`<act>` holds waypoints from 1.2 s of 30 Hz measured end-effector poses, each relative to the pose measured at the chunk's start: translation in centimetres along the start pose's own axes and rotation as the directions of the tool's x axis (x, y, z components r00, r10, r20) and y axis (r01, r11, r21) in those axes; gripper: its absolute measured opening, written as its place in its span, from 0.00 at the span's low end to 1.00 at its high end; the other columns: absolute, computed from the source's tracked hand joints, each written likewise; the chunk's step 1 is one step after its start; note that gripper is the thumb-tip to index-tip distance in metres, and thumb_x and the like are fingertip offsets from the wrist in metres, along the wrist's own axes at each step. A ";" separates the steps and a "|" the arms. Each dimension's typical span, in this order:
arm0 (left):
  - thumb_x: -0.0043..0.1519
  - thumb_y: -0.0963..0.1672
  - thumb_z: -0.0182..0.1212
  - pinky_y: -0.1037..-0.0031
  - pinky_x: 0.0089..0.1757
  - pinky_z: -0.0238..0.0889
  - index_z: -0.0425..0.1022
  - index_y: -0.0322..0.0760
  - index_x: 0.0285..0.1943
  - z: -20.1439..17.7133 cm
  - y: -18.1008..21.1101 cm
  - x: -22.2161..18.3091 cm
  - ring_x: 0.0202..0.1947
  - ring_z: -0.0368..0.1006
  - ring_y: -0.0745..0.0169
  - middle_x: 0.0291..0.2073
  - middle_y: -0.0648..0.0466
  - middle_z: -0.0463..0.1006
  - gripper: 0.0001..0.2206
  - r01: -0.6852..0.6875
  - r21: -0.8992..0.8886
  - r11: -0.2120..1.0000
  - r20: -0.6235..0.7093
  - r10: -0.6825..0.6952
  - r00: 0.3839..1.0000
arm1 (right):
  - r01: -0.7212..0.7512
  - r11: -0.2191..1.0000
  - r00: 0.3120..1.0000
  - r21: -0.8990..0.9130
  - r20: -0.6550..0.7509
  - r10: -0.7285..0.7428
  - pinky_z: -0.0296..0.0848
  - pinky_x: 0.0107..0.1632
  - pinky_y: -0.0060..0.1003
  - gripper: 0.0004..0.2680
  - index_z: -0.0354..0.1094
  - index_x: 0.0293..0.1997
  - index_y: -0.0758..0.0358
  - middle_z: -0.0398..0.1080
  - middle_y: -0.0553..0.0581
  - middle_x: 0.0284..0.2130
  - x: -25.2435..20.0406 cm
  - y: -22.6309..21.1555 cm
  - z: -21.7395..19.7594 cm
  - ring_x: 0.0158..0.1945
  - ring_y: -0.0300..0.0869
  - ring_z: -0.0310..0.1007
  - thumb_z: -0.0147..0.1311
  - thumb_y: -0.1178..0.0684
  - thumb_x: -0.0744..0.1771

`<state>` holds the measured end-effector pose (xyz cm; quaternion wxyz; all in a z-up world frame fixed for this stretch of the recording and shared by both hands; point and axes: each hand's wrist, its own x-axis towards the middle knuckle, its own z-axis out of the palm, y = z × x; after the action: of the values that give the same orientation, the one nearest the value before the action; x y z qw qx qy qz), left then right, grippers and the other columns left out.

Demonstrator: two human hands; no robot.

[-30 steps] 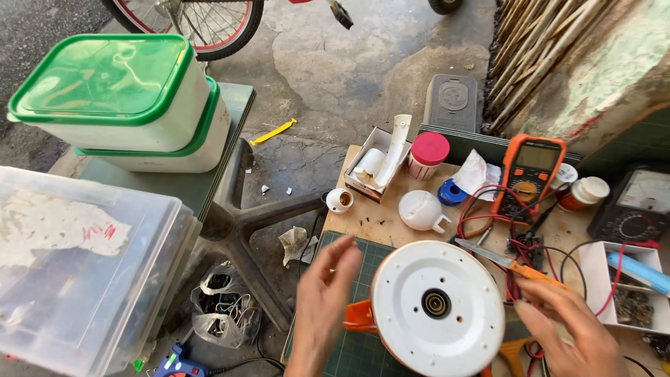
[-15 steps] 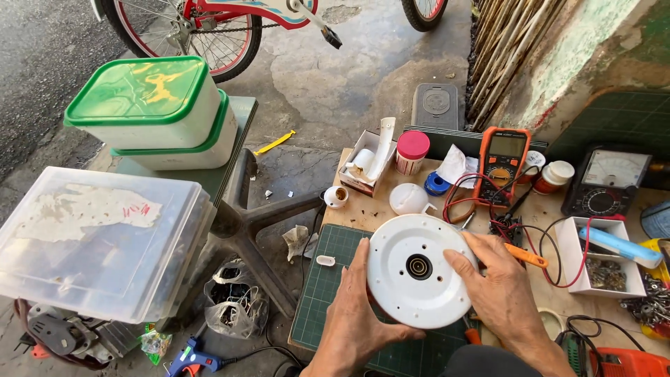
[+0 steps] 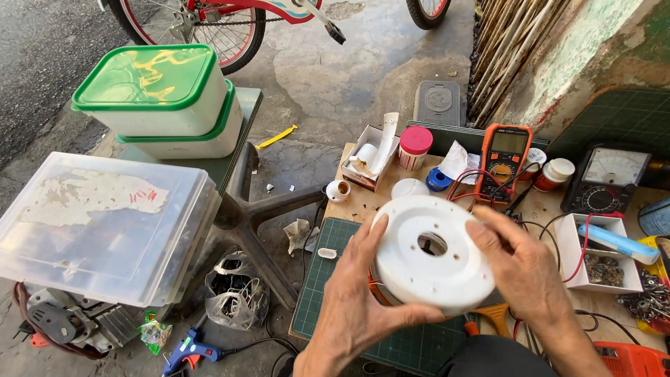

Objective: Disassembling and reassembling an electric kettle using a screwdriver to inspect and fix internal components.

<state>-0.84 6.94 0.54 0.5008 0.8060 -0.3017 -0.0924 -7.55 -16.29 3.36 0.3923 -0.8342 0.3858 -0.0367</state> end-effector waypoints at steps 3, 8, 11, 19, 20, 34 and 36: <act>0.51 0.59 0.74 0.55 0.61 0.68 0.64 0.52 0.79 -0.5 0.1 1.3 0.72 0.68 0.51 0.76 0.47 0.70 0.45 0.097 -0.130 0.987 -0.126 -0.114 0.985 | 0.023 0.998 0.996 0.050 0.087 -0.027 0.68 0.57 0.38 0.26 0.78 0.70 0.44 0.82 0.52 0.58 -1.2 -3.2 -1.8 0.59 0.43 0.76 0.40 0.30 0.68; 0.56 0.63 0.64 0.62 0.62 0.68 0.76 0.50 0.74 -1.1 0.7 2.7 0.70 0.70 0.58 0.71 0.55 0.72 0.38 0.203 -0.209 0.957 -0.199 -0.245 0.949 | 0.146 0.988 0.977 -0.050 0.162 -0.136 0.67 0.70 0.39 0.26 0.80 0.66 0.44 0.77 0.41 0.70 -1.9 -6.4 -2.1 0.71 0.36 0.75 0.41 0.29 0.68; 0.60 0.58 0.63 0.66 0.61 0.74 0.76 0.50 0.75 -0.3 -0.1 2.5 0.70 0.73 0.61 0.75 0.56 0.74 0.33 0.274 -0.428 0.861 -0.151 -0.367 0.918 | 0.187 0.963 0.978 -0.195 0.129 -0.164 0.74 0.58 0.41 0.24 0.79 0.66 0.37 0.79 0.38 0.65 -1.3 -5.4 -1.3 0.52 0.41 0.82 0.49 0.28 0.66; 0.63 0.49 0.64 0.69 0.65 0.70 0.57 0.43 0.87 0.6 -3.2 -0.2 0.73 0.70 0.67 0.83 0.57 0.67 0.39 0.292 -0.779 0.556 -0.032 -0.500 0.865 | 0.176 0.976 0.961 0.131 0.191 -0.199 0.68 0.48 0.37 0.22 0.76 0.75 0.50 0.75 0.46 0.41 -0.6 -3.4 -1.4 0.40 0.39 0.67 0.64 0.50 0.68; 0.63 0.49 0.64 0.69 0.65 0.70 0.57 0.43 0.87 0.2 -2.6 -0.3 0.73 0.70 0.67 0.83 0.57 0.67 0.39 0.291 -0.780 0.554 -0.032 -0.500 0.865 | 0.176 0.976 0.961 0.129 0.191 -0.199 0.68 0.48 0.37 0.22 0.76 0.75 0.50 0.75 0.46 0.41 -1.4 -4.5 -2.1 0.40 0.39 0.67 0.64 0.50 0.68; 0.68 0.48 0.47 0.74 0.63 0.60 0.83 0.28 0.67 0.6 -4.0 -4.3 0.72 0.70 0.64 0.69 0.46 0.82 0.26 0.070 -0.861 0.503 -0.275 -0.576 0.770 | 0.350 0.860 0.932 -0.371 0.047 -0.359 0.76 0.32 0.36 0.24 0.75 0.56 0.13 0.77 0.26 0.41 -10.5 8.6 9.6 0.23 0.32 0.80 0.72 0.28 0.55; 0.65 0.52 0.47 0.71 0.64 0.59 0.81 0.33 0.69 0.5 -3.2 -4.4 0.72 0.71 0.63 0.70 0.47 0.81 0.30 0.113 -0.876 0.469 -0.261 -0.658 0.706 | 0.470 0.870 0.829 -0.148 0.413 -0.378 0.81 0.41 0.36 0.21 0.78 0.57 0.31 0.82 0.39 0.44 -7.2 13.5 13.7 0.35 0.34 0.86 0.73 0.31 0.60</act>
<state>-3.32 10.14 -3.16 0.8377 0.5193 0.1428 -0.0911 -15.87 -8.15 -13.58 0.3346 -0.9323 0.1097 0.0825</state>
